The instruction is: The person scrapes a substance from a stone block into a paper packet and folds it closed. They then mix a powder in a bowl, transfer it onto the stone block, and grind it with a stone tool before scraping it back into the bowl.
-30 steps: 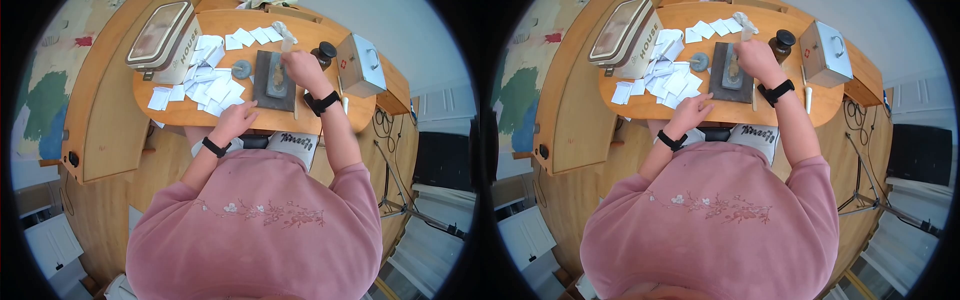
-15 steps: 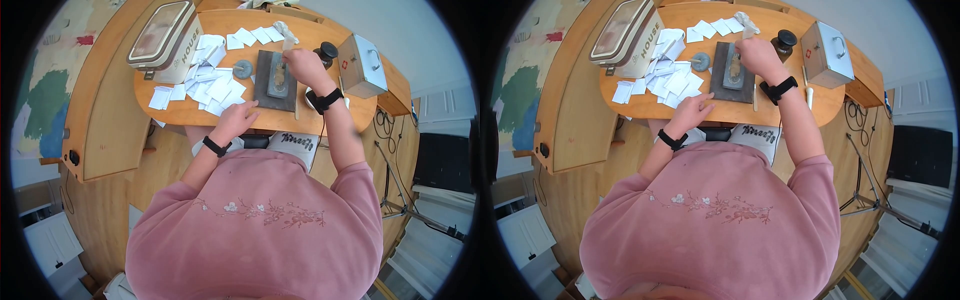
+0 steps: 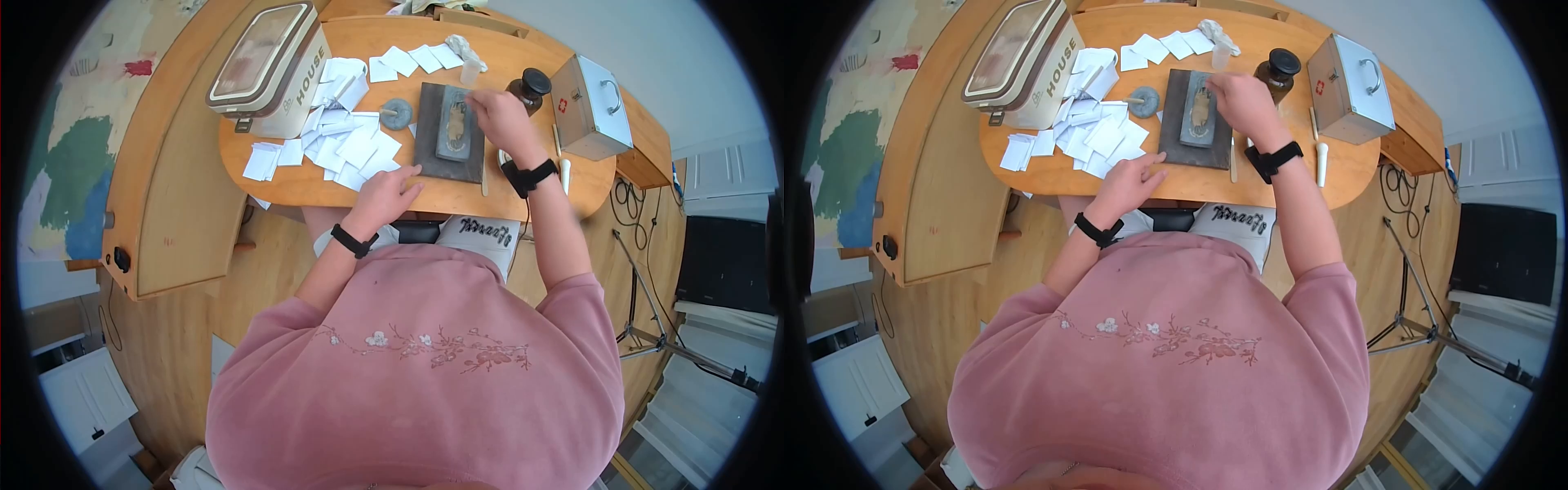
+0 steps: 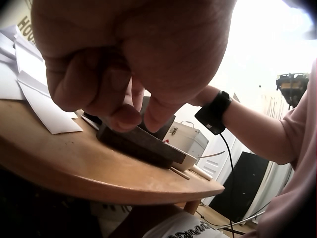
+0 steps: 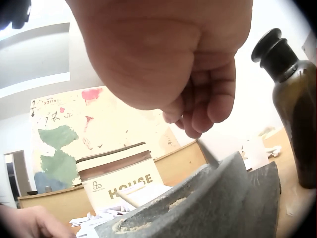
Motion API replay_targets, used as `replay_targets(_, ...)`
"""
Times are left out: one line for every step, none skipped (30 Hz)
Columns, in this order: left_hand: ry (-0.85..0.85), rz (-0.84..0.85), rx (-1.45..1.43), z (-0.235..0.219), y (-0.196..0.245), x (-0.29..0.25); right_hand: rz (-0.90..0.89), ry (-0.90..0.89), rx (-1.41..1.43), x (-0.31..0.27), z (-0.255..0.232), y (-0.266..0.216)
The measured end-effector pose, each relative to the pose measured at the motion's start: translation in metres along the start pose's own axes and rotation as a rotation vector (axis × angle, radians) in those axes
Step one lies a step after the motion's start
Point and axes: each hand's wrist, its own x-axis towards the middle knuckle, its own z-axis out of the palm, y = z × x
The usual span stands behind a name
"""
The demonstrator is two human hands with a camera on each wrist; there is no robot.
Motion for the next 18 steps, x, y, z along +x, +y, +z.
replay_targets(0.0, 0.001, -0.002, 0.0, 0.0, 0.0, 0.0, 0.0, 0.0, -0.006, 0.001, 0.0)
replay_targets(-0.001, 0.001, -0.002, 0.001, 0.0, 0.0, 0.024, 0.004, 0.028, -0.013, 0.001, -0.005)
replay_targets(-0.002, 0.001, 0.002, 0.001, 0.0, 0.0, 0.048, 0.008, 0.055, -0.017, 0.001, -0.008)
replay_targets(-0.002, 0.001, 0.007, 0.001, 0.0, 0.0, 0.049, 0.009, 0.056, -0.019, 0.003, -0.009)
replay_targets(-0.004, 0.002, 0.009, 0.001, -0.001, 0.0, 0.062, 0.103, 0.106, -0.02, 0.006, -0.01)
replay_targets(0.0, 0.007, 0.008, 0.001, 0.0, 0.0, 0.077, 0.199, 0.155, -0.022, 0.008, -0.01)
replay_targets(0.003, 0.014, 0.007, 0.001, 0.0, 0.001, 0.079, 0.203, 0.156, -0.025, 0.012, -0.008)
replay_targets(0.002, 0.017, 0.012, -0.001, 0.003, 0.001, 0.043, 0.233, 0.184, -0.026, 0.017, -0.008)
replay_targets(-0.019, -0.015, 0.036, -0.003, 0.006, 0.001, 0.007, 0.263, 0.212, -0.028, 0.021, -0.006)
replay_targets(-0.04, -0.047, 0.059, -0.005, 0.009, 0.001, 0.009, 0.27, 0.212, -0.032, 0.024, -0.004)
replay_targets(-0.04, -0.043, 0.062, -0.005, 0.008, 0.003, 0.018, 0.202, 0.22, -0.037, 0.023, -0.006)
replay_targets(-0.027, -0.031, 0.041, -0.003, 0.005, 0.002, 0.029, 0.131, 0.228, -0.041, 0.023, -0.007)
replay_targets(-0.018, -0.02, 0.019, 0.0, 0.002, 0.001, 0.03, 0.12, 0.237, -0.043, 0.022, -0.007)
replay_targets(-0.025, -0.021, 0.019, 0.0, 0.003, 0.0, 0.037, 0.119, 0.238, -0.045, 0.021, -0.008)
replay_targets(-0.016, -0.017, 0.028, 0.0, 0.004, 0.001, 0.046, 0.176, 0.227, -0.044, 0.019, -0.01)
replay_targets(-0.006, -0.011, 0.038, 0.0, 0.004, 0.001, 0.052, 0.236, 0.217, -0.043, 0.02, -0.011)
replay_targets(-0.008, -0.009, 0.042, 0.0, 0.004, 0.002, 0.054, 0.24, 0.218, -0.042, 0.021, -0.011)
replay_targets(-0.01, -0.014, 0.037, 0.0, 0.004, 0.002, 0.052, 0.253, 0.235, -0.04, 0.024, -0.01)
